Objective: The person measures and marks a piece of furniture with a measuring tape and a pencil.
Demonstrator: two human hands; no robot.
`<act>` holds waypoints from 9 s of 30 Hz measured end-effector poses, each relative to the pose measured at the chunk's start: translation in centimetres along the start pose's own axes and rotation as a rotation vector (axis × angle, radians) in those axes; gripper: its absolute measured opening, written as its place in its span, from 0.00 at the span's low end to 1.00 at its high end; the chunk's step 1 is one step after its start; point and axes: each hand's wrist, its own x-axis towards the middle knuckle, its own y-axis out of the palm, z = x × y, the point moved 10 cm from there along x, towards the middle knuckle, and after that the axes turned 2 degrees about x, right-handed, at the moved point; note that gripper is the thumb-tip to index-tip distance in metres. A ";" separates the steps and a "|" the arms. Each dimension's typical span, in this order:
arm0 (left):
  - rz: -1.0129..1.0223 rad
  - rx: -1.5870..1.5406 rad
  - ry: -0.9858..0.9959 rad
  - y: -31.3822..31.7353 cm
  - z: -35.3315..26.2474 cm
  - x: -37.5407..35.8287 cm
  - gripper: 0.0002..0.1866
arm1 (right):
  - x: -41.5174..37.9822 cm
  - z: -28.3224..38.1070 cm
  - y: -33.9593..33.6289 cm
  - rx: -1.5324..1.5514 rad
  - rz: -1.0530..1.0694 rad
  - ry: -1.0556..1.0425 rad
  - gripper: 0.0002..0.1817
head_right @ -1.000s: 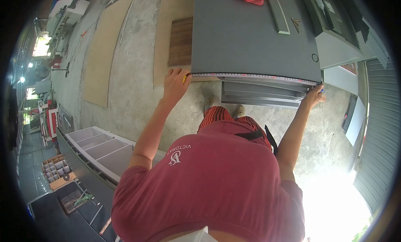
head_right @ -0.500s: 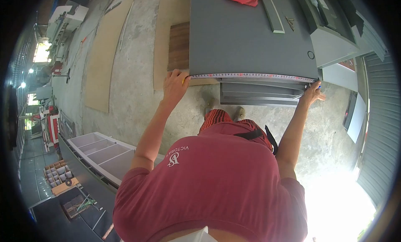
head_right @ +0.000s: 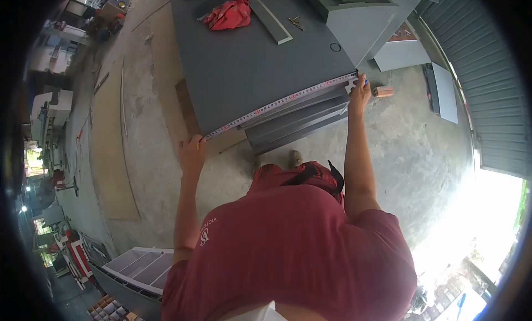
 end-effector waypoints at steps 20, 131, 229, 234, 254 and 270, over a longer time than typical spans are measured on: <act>-0.143 -0.066 0.060 -0.5 -0.1 -0.3 0.06 | 0.6 0.3 1.2 -0.156 0.236 0.035 0.24; -0.109 -1.570 -0.988 -0.3 25.2 -23.0 0.19 | -68.5 -4.3 39.9 -0.949 2.140 -0.075 0.16; 0.124 -1.492 -0.702 -1.7 48.3 0.1 0.27 | -59.9 -9.5 64.2 -0.933 1.774 0.005 0.16; 0.291 -1.590 -0.568 0.8 41.2 8.4 0.24 | -54.1 -7.0 65.1 -0.890 1.662 -0.022 0.16; 0.434 -1.632 -0.417 6.2 45.5 29.4 0.32 | -48.1 -11.8 81.4 -0.820 1.770 0.051 0.18; 0.680 -1.539 -0.140 3.1 59.5 58.1 0.39 | -42.1 -11.9 110.8 -0.917 1.785 0.256 0.23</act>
